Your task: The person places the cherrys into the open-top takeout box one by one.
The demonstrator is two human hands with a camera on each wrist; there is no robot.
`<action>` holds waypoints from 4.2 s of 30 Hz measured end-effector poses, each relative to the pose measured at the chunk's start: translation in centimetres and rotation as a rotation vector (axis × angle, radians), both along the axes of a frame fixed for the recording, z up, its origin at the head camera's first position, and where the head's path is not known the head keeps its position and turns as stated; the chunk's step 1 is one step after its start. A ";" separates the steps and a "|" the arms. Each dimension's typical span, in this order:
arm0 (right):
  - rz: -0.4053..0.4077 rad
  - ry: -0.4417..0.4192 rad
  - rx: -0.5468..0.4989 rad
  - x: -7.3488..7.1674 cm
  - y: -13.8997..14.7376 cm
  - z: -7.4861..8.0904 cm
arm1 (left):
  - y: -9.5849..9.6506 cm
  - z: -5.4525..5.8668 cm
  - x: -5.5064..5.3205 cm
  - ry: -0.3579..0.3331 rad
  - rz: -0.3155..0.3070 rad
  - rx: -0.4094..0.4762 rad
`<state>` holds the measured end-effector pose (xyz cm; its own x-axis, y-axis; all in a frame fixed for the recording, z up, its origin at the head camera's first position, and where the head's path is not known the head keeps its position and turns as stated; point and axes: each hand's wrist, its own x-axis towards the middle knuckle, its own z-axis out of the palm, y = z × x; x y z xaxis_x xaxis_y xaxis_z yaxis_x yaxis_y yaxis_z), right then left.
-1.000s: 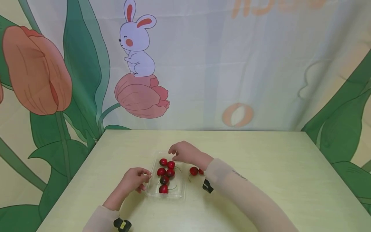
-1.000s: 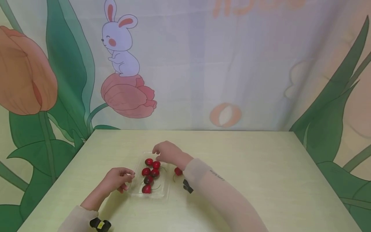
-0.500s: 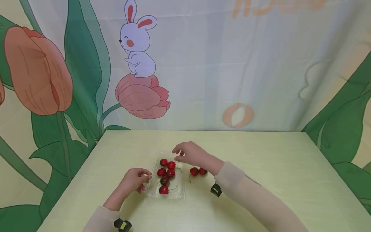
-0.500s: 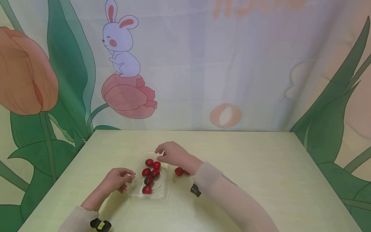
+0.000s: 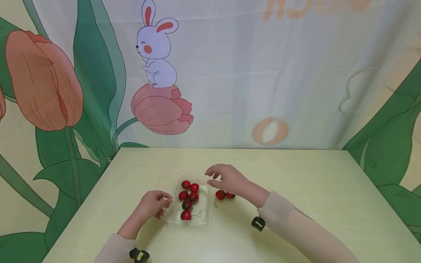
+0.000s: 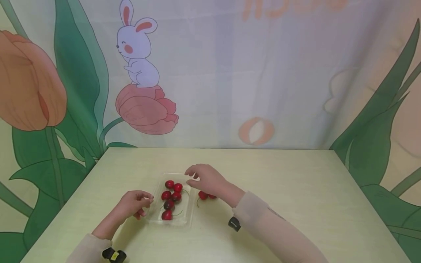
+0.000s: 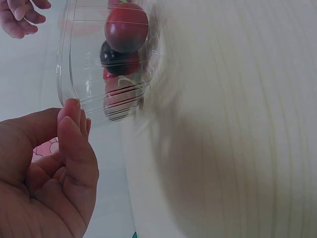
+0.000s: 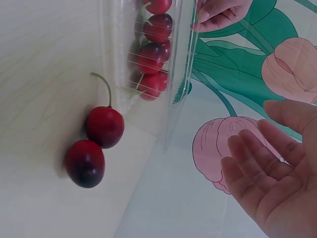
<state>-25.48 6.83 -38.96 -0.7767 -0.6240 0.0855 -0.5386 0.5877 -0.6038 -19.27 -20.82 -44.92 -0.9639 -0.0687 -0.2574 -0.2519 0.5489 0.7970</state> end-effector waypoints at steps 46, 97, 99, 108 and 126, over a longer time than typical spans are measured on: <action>-0.122 -0.062 -0.001 -0.4 5.8 -7.0 | -0.2 -0.2 0.0 0.013 -0.006 0.016; -0.132 -0.126 0.093 -2.2 4.8 -8.3 | -0.3 -0.2 -0.1 0.004 -0.009 0.011; -0.130 -0.121 0.093 -2.2 4.7 -8.0 | -0.2 -0.2 -0.1 0.003 -0.006 0.010; -0.157 -0.114 0.118 -2.6 5.2 -7.4 | -0.3 -0.1 -0.1 0.006 -0.004 0.009; -0.125 -0.065 0.091 -2.6 6.1 -5.7 | -0.3 -0.1 -0.1 -0.002 0.005 0.015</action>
<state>-28.07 12.93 -44.64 -0.8507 -0.5253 -0.0200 -0.4194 0.7012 -0.5765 -19.35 -21.07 -45.02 -0.9629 -0.0696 -0.2606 -0.2564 0.5358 0.8045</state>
